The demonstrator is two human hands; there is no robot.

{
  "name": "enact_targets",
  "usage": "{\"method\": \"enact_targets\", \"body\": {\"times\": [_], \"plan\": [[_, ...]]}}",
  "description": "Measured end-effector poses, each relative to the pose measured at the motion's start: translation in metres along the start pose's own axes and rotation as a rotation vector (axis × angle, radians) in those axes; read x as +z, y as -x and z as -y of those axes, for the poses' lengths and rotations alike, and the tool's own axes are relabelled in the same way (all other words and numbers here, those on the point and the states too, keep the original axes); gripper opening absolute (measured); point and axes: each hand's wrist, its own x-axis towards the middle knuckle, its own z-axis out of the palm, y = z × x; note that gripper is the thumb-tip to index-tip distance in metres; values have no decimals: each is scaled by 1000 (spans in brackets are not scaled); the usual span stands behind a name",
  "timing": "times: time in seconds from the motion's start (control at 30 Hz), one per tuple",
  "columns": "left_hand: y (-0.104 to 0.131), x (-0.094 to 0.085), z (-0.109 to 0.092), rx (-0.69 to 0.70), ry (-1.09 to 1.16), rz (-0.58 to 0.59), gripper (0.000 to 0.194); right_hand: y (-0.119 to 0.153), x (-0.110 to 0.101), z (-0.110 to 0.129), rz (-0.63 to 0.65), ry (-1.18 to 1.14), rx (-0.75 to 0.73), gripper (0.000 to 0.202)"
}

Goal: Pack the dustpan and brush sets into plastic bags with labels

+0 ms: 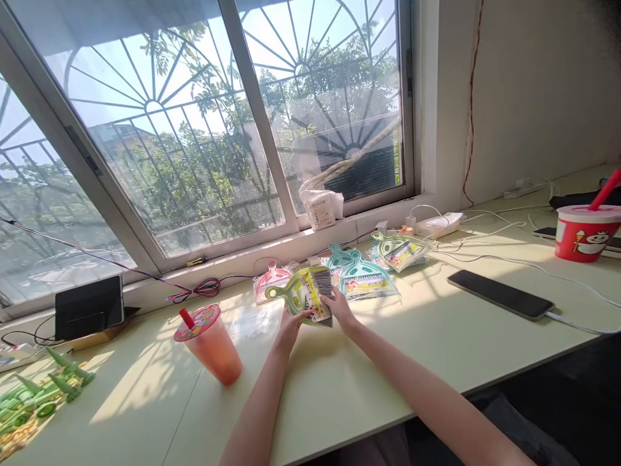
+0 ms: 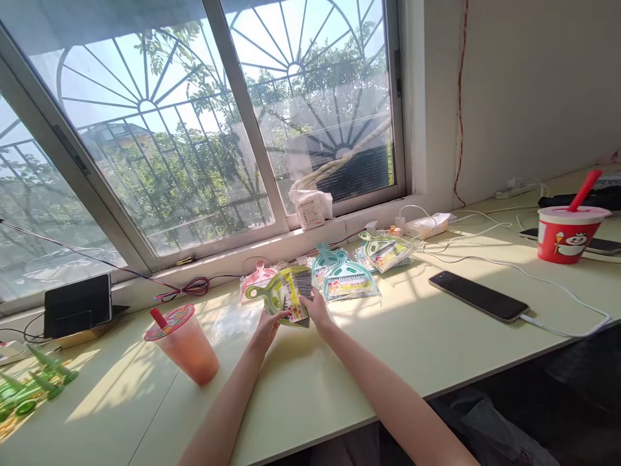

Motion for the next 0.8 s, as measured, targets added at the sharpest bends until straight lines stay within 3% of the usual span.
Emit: {"method": "enact_targets", "body": {"times": [0.2, 0.8], "plan": [[-1, -2, -2, 21, -18, -15, 79, 6, 3, 9, 6, -17, 64, 40], [-3, -9, -4, 5, -46, -18, 86, 13, 6, 19, 61, -93, 119, 56]]}}
